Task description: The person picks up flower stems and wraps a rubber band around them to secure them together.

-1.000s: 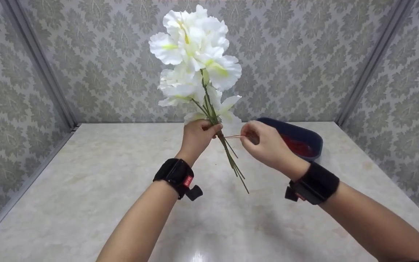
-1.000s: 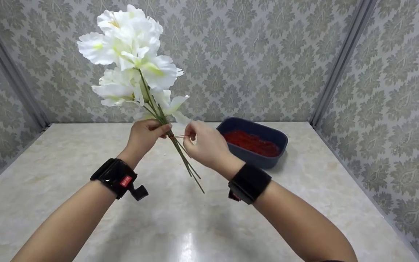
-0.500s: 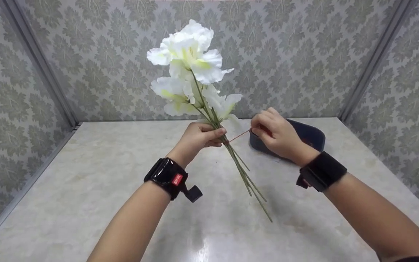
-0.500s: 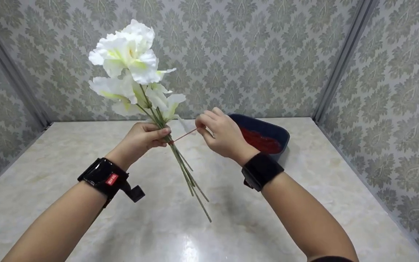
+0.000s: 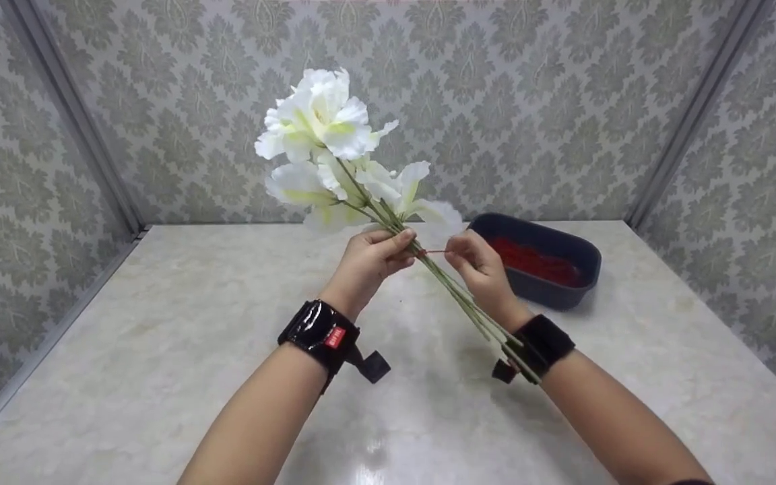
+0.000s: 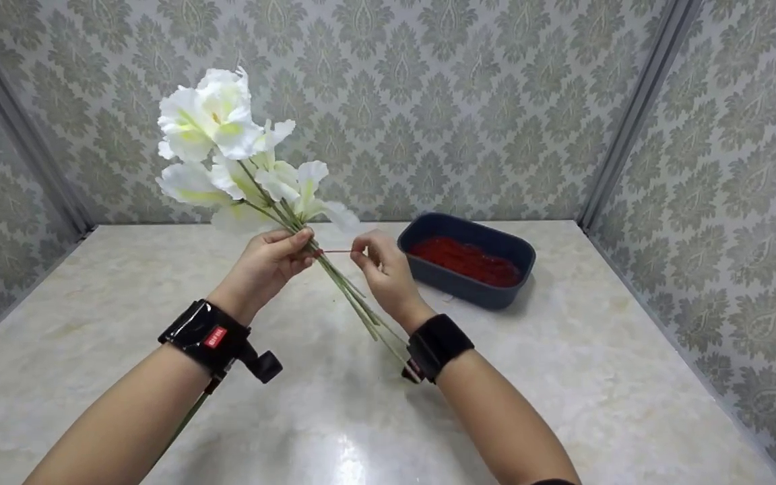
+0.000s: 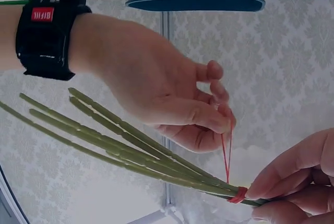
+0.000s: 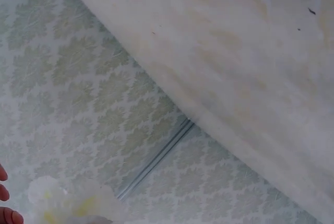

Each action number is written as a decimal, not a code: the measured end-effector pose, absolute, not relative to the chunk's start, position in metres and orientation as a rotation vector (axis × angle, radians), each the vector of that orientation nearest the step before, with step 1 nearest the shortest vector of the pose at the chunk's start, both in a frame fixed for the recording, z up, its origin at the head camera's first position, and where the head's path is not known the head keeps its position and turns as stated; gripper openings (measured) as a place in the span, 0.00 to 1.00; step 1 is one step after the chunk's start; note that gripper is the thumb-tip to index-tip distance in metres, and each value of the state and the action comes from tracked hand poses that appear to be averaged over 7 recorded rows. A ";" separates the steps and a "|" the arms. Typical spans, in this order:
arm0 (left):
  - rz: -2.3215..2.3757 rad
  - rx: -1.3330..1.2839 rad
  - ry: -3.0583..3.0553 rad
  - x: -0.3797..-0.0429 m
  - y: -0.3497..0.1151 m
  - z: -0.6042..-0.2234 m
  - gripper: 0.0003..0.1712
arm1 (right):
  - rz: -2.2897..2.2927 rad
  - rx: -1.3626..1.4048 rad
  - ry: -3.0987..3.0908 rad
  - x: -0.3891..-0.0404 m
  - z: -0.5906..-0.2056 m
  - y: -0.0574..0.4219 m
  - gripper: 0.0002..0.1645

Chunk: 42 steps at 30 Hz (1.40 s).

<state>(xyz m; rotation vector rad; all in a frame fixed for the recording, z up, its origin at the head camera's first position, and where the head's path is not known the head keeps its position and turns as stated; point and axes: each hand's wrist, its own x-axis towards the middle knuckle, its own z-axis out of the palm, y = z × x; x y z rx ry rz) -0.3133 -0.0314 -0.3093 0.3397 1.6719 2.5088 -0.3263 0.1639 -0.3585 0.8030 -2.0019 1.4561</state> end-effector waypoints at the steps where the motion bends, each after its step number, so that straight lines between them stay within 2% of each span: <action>1: 2.550 0.312 1.644 -0.314 -0.029 -0.310 0.21 | 1.526 0.762 -1.997 -0.326 -0.362 0.159 0.04; 5: 2.700 0.205 1.547 -0.315 -0.018 -0.315 0.20 | 1.805 0.611 -1.979 -0.324 -0.374 0.140 0.08; 10: 2.804 0.130 1.553 -0.317 -0.006 -0.314 0.08 | 2.215 0.448 -1.828 -0.318 -0.388 0.117 0.10; 14: 2.813 0.104 1.744 -0.319 0.000 -0.310 0.11 | 2.375 0.300 -1.730 -0.302 -0.385 0.100 0.03; 17: 2.751 0.112 1.981 -0.322 0.001 -0.309 0.12 | 2.430 0.163 -1.688 -0.287 -0.376 0.088 0.06; 25: 2.317 0.151 2.614 -0.326 -0.009 -0.316 0.12 | 2.197 0.027 -2.009 -0.256 -0.344 0.084 0.11; 30: 1.972 0.280 2.822 -0.323 -0.019 -0.318 0.14 | 1.816 0.156 -2.340 -0.261 -0.325 0.111 0.12; 34: 1.851 0.344 2.873 -0.321 -0.028 -0.313 0.17 | 1.513 0.309 -2.463 -0.266 -0.317 0.134 0.09; 37: 1.866 0.310 2.887 -0.321 -0.030 -0.305 0.18 | 1.524 0.343 -2.466 -0.268 -0.317 0.143 0.07; 42: 1.904 0.264 2.884 -0.323 -0.026 -0.294 0.16 | 1.745 0.243 -2.368 -0.267 -0.319 0.148 0.05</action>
